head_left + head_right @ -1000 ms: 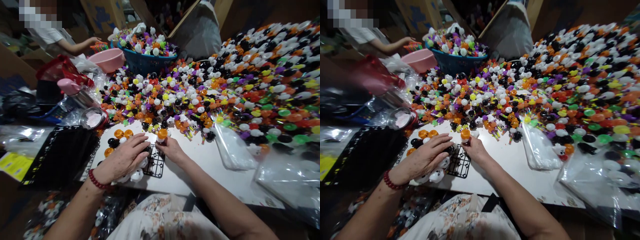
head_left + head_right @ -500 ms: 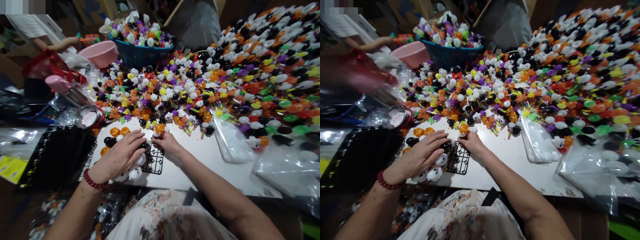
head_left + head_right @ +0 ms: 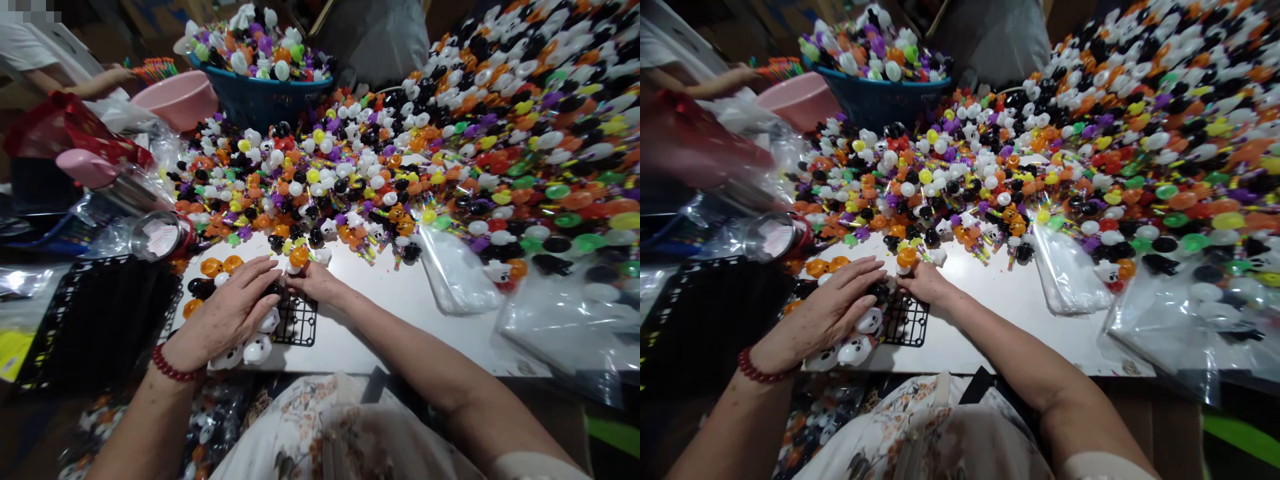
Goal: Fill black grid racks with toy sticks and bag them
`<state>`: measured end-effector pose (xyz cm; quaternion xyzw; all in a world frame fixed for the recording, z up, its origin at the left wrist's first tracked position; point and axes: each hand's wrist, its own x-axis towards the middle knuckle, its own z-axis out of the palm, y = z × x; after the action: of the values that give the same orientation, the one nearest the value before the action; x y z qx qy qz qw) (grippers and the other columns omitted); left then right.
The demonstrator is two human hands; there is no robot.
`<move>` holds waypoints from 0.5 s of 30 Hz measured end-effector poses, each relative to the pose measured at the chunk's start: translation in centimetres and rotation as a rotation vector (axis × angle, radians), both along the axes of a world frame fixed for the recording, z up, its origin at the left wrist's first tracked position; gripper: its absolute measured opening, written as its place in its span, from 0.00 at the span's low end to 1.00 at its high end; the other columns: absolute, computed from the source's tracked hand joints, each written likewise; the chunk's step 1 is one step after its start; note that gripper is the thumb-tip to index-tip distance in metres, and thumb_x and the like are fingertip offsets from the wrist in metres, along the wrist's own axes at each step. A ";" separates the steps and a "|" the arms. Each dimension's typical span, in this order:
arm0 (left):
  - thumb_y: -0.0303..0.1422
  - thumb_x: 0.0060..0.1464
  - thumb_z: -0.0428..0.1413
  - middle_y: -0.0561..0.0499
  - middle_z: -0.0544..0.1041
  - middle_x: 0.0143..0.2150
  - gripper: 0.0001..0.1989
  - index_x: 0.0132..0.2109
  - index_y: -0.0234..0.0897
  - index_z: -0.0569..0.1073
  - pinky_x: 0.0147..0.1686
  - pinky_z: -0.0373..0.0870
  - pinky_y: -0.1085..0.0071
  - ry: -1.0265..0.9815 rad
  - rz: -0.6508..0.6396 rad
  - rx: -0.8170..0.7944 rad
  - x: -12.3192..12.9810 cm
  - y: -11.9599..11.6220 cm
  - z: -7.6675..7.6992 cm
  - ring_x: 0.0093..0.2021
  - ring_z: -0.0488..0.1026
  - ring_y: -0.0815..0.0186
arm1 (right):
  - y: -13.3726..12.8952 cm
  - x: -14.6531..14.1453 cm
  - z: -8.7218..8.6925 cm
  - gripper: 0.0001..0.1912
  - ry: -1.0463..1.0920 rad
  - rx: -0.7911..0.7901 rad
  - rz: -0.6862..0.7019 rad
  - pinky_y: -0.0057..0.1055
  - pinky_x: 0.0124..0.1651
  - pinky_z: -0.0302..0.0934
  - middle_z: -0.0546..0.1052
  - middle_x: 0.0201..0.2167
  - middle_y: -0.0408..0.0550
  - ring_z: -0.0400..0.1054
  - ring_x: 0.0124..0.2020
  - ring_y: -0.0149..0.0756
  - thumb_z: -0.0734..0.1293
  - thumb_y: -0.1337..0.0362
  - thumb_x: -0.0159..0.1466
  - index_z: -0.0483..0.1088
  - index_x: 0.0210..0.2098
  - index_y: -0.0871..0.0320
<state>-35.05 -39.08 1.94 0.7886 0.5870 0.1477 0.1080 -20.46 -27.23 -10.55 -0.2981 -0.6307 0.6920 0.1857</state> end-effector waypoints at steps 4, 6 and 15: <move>0.33 0.68 0.44 0.42 0.68 0.63 0.20 0.63 0.36 0.63 0.65 0.61 0.59 -0.029 0.014 -0.011 -0.5 0.0 0.1 0.65 0.62 0.60 | 0.0 0.2 0.0 0.05 -0.013 0.079 0.044 0.30 0.37 0.64 0.75 0.27 0.42 0.68 0.29 0.31 0.68 0.63 0.61 0.72 0.32 0.59; 0.32 0.68 0.43 0.43 0.70 0.60 0.18 0.61 0.37 0.66 0.63 0.64 0.59 -0.019 0.020 -0.002 -0.9 0.2 0.1 0.63 0.64 0.60 | 0.1 0.2 -0.2 0.05 -0.027 0.124 0.039 0.30 0.38 0.64 0.75 0.28 0.42 0.68 0.30 0.32 0.68 0.63 0.61 0.72 0.33 0.58; 0.33 0.67 0.47 0.45 0.78 0.47 0.15 0.56 0.38 0.72 0.48 0.70 0.63 0.075 -0.134 0.012 -1.4 3.8 1.0 0.48 0.71 0.61 | 0.2 0.6 0.8 0.04 -0.090 0.246 0.056 0.31 0.40 0.62 0.75 0.30 0.43 0.67 0.33 0.33 0.67 0.68 0.60 0.74 0.34 0.60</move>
<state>-36.44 -35.32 2.93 0.8317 0.5358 0.1141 0.0910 -19.91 -27.01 -9.79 -0.2861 -0.7267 0.6002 0.1728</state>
